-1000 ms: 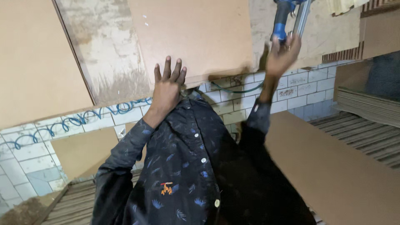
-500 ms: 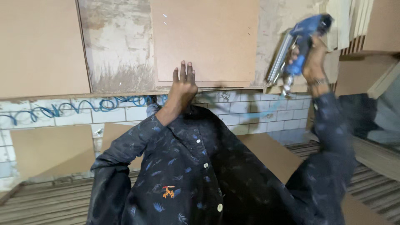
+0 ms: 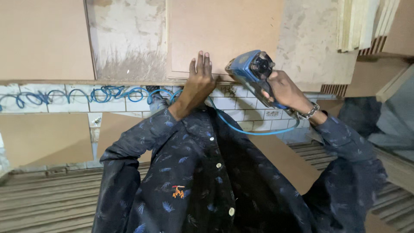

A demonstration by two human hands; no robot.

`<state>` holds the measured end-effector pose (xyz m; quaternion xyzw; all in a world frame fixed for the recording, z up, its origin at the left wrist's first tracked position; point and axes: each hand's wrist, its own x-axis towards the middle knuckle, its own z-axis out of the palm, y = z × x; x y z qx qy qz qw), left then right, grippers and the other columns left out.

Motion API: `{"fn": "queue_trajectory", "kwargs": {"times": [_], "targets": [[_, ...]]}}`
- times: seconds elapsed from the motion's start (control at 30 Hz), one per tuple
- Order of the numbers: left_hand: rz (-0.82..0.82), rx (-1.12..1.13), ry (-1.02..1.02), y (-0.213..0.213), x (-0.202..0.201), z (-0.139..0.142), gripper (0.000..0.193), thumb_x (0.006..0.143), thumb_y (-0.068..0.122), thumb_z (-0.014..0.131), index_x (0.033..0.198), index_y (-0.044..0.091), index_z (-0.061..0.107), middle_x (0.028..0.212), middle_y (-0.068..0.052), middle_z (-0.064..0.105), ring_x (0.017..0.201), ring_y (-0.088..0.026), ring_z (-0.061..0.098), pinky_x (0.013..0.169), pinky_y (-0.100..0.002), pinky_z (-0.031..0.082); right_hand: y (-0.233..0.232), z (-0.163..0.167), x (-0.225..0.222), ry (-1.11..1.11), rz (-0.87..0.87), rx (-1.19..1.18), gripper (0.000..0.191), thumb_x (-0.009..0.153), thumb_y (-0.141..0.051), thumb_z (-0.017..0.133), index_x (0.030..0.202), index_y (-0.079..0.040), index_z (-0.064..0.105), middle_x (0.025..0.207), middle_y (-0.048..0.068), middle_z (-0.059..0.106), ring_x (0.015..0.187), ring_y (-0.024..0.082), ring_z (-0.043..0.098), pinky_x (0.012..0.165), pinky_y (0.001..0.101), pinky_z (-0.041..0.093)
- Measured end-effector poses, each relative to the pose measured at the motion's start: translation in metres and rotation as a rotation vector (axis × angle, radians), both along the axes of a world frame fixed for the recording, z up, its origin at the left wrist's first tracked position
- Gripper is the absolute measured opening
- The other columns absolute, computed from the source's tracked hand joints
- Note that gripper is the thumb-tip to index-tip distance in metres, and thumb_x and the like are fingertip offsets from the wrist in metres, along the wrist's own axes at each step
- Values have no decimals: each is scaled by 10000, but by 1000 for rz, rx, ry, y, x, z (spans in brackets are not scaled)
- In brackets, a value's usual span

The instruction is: The person installs rectangular wood panels onto a wall using a pneumatic nail gun. They position each panel, secure it with nails, and then place a thin wooden strip along the bottom edge before nailing it in place.

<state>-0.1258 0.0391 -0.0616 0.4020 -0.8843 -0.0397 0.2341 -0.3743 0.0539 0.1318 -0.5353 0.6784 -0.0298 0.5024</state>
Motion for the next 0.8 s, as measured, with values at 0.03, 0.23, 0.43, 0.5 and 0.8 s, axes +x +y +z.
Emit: {"fn": "queue_trajectory", "kwargs": {"times": [0.03,0.23,0.43,0.5,0.8], "targets": [[11,26,71,0,-2,-3,518,959,226,600,1203,-229,648,1417,-423,490,1386,-565,423,1076,-654,434,-3,1,2,-9,14,-17,427,1016,-130,359,658,8,548,544,63,548,467,136,517,461,309,415],[-2,39,-24,6,-6,-11,483,934,174,581,1204,-223,631,1466,-423,435,1417,-572,389,1113,-676,402,-4,2,0,-37,57,-74,641,1133,-398,253,717,-10,549,584,42,553,502,123,527,500,299,448],[-9,58,1,8,-6,-9,421,967,149,575,1169,-215,629,1474,-445,424,1420,-590,381,1112,-692,381,-2,2,0,9,79,-78,666,1117,-452,229,721,-15,538,581,47,556,498,138,539,488,318,448],[-7,51,-15,8,-7,-8,451,948,158,581,1181,-225,630,1464,-447,431,1412,-585,381,1109,-688,391,-4,3,3,48,128,-112,721,1123,-465,224,664,-13,546,557,54,556,507,137,559,498,312,450],[-25,-6,-251,7,1,-6,405,898,142,614,1136,-184,644,1480,-449,449,1416,-575,428,1086,-657,419,-21,5,19,72,160,-32,477,1048,-172,360,663,29,558,552,78,568,483,183,556,491,354,476]]}}
